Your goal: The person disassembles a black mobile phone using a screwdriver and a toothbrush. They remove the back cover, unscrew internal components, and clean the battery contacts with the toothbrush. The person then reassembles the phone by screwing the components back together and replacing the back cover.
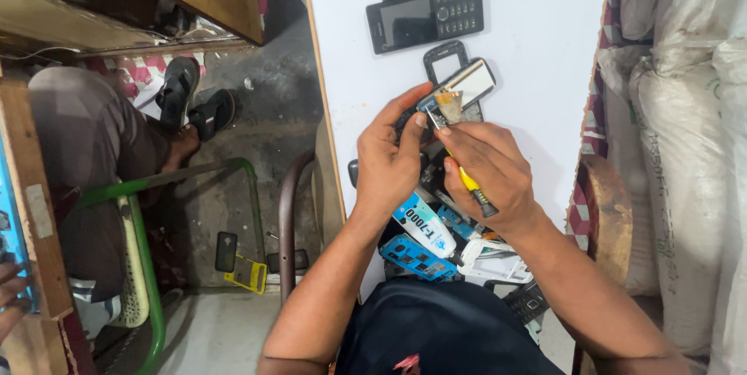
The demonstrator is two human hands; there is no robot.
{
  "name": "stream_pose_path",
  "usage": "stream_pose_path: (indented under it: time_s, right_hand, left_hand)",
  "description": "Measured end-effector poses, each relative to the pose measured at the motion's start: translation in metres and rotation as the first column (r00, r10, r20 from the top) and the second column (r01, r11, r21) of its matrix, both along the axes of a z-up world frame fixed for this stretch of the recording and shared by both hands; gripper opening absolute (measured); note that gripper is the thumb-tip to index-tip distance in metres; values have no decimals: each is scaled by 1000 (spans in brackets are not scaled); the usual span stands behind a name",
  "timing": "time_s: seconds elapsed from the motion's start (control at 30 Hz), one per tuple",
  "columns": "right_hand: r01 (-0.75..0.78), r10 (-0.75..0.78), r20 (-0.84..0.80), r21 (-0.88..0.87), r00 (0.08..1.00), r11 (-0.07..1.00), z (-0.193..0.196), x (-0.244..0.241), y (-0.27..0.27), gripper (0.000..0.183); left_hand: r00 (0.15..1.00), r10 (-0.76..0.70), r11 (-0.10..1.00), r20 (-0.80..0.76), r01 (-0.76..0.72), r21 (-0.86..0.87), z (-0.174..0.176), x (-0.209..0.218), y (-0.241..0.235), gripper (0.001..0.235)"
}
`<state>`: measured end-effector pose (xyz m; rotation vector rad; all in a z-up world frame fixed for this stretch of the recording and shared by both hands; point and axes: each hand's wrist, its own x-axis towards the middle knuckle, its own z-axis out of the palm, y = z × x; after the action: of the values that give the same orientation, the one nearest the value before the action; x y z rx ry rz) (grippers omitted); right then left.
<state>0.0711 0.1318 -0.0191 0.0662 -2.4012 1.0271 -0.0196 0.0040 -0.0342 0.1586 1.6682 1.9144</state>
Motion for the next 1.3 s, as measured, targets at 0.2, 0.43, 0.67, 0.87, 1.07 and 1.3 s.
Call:
stream_pose_path:
  time_s: [0.2, 0.43, 0.67, 0.87, 1.07, 1.3]
  right_hand:
    - [38, -38, 14, -3, 999, 999, -3, 2, -2, 34]
    - [48, -48, 22, -2, 999, 999, -6, 7, -3, 34]
    - [41, -41, 14, 1, 999, 999, -7, 6, 0, 35]
    - [35, -35, 7, -23, 999, 999, -7, 5, -3, 34]
    - [40, -40, 2, -42, 999, 998, -8, 4, -1, 33]
    - [73, -74, -5, -39, 997, 997, -8, 5, -2, 33]
  left_hand:
    - [1000, -1, 1000, -15, 1, -10, 0, 1, 0, 32]
    - [994, -4, 996, -108, -6, -88, -1, 3, -1, 31]
    - [999, 10, 1000, -37, -10, -14, -4, 4, 0, 32]
    - [996, 9, 999, -91, -13, -43, -3, 4, -1, 32]
    - [999, 4, 999, -45, -6, -49, -1, 4, -1, 32]
    - [999, 14, 1000, -35, -15, -8, -1, 5, 0, 32]
